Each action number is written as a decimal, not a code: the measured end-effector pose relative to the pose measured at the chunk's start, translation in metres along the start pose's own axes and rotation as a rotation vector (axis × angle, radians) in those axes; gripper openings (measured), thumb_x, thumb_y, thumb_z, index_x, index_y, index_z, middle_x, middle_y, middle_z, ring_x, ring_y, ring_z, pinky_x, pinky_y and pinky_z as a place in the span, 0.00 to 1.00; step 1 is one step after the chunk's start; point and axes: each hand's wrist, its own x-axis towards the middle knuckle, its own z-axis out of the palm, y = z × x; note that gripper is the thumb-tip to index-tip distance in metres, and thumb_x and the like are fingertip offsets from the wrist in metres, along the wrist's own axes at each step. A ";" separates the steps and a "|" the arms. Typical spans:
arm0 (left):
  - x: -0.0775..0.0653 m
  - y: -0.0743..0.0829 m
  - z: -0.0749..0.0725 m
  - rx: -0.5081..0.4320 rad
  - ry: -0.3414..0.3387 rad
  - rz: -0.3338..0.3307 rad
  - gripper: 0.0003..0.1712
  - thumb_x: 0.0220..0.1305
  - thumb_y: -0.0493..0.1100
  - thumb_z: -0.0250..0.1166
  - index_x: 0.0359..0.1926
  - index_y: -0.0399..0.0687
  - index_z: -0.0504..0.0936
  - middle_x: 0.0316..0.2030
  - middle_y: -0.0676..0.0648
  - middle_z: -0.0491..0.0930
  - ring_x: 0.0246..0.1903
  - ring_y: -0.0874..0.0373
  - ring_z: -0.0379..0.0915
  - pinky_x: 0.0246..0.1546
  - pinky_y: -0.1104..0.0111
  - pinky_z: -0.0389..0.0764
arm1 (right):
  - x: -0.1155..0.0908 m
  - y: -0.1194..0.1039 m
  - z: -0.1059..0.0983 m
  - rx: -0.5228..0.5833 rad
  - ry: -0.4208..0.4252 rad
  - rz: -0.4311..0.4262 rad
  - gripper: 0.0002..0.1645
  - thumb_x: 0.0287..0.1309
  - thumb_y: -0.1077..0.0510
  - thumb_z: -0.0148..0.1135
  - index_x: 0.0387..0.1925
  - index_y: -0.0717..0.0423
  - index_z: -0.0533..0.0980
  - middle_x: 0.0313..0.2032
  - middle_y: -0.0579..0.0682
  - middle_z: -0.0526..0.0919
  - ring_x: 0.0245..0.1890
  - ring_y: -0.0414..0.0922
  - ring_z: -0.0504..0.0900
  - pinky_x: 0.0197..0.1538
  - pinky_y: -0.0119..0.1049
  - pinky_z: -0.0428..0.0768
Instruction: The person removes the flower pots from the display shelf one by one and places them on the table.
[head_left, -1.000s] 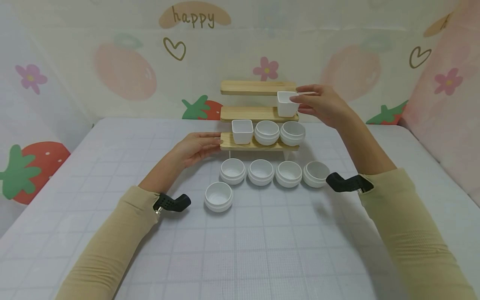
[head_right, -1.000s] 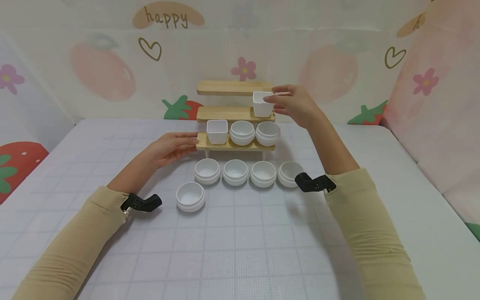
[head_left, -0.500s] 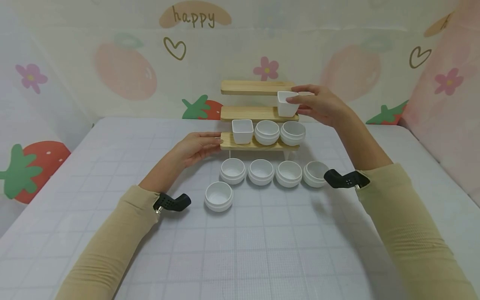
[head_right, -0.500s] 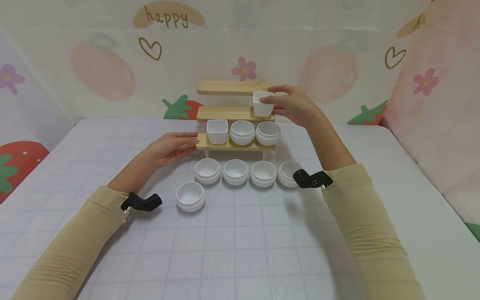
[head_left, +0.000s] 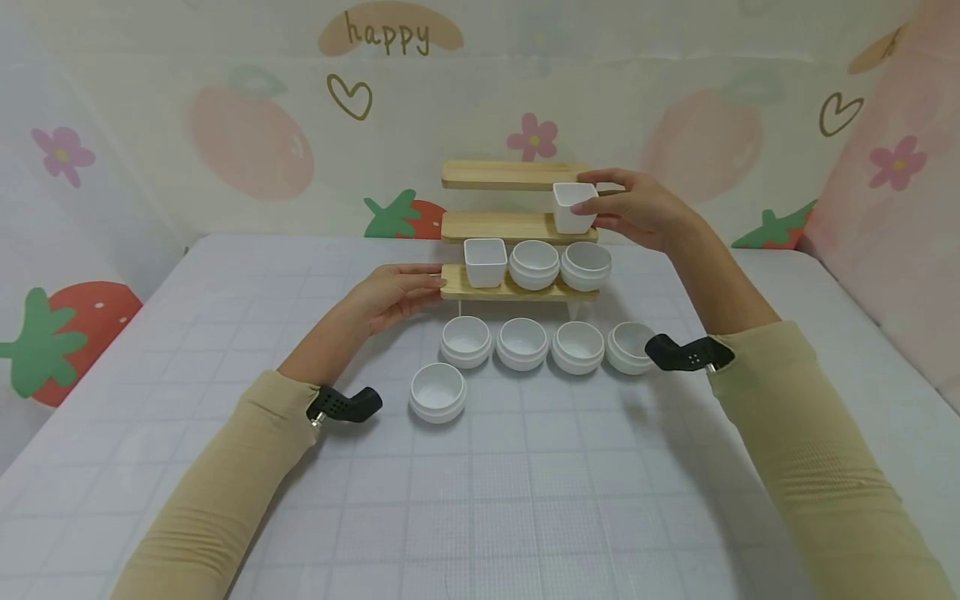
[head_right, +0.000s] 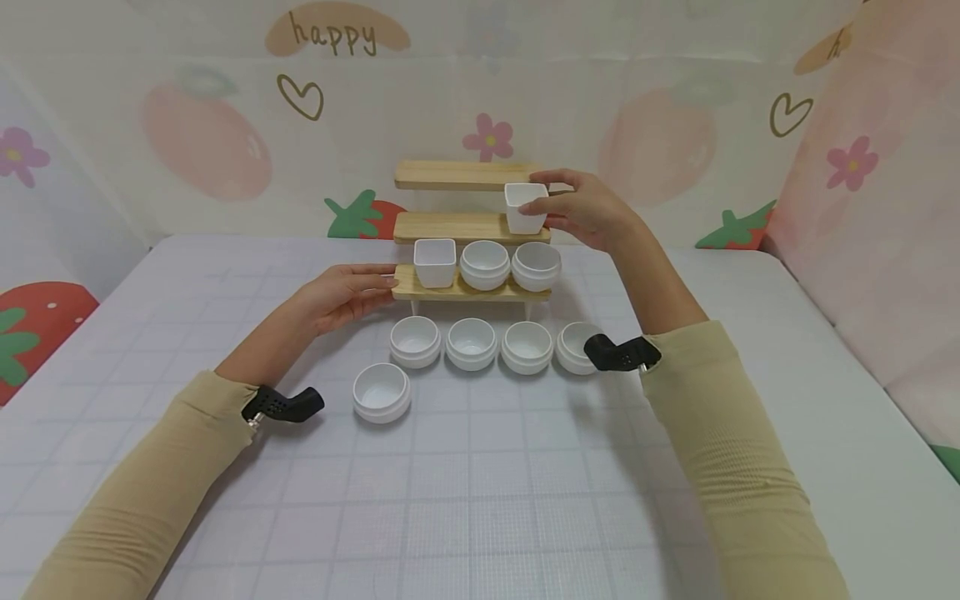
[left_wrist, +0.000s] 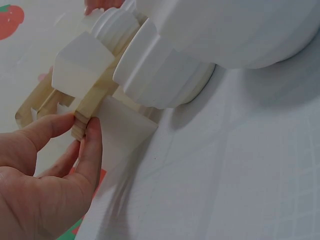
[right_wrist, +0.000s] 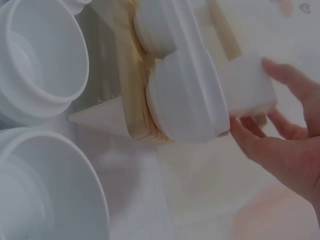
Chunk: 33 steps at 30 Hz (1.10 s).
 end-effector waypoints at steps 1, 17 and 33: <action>0.000 0.000 0.000 0.000 0.000 0.001 0.32 0.79 0.30 0.56 0.79 0.32 0.61 0.76 0.34 0.64 0.39 0.65 0.84 0.66 0.67 0.78 | 0.000 0.000 0.000 -0.001 -0.002 -0.003 0.42 0.73 0.66 0.63 0.82 0.53 0.57 0.82 0.54 0.50 0.70 0.47 0.67 0.81 0.40 0.64; 0.000 -0.001 0.000 -0.010 0.000 0.007 0.32 0.79 0.30 0.56 0.79 0.31 0.61 0.76 0.33 0.64 0.38 0.65 0.84 0.63 0.67 0.79 | 0.000 0.000 -0.002 0.016 0.008 -0.015 0.40 0.72 0.65 0.65 0.80 0.56 0.60 0.77 0.54 0.58 0.61 0.44 0.74 0.80 0.42 0.66; 0.001 -0.001 0.000 -0.005 0.000 0.007 0.32 0.79 0.30 0.56 0.79 0.31 0.61 0.75 0.33 0.64 0.39 0.64 0.84 0.62 0.68 0.80 | -0.009 -0.005 0.001 -0.010 0.014 -0.050 0.40 0.71 0.62 0.67 0.78 0.57 0.62 0.67 0.51 0.68 0.60 0.45 0.76 0.75 0.39 0.72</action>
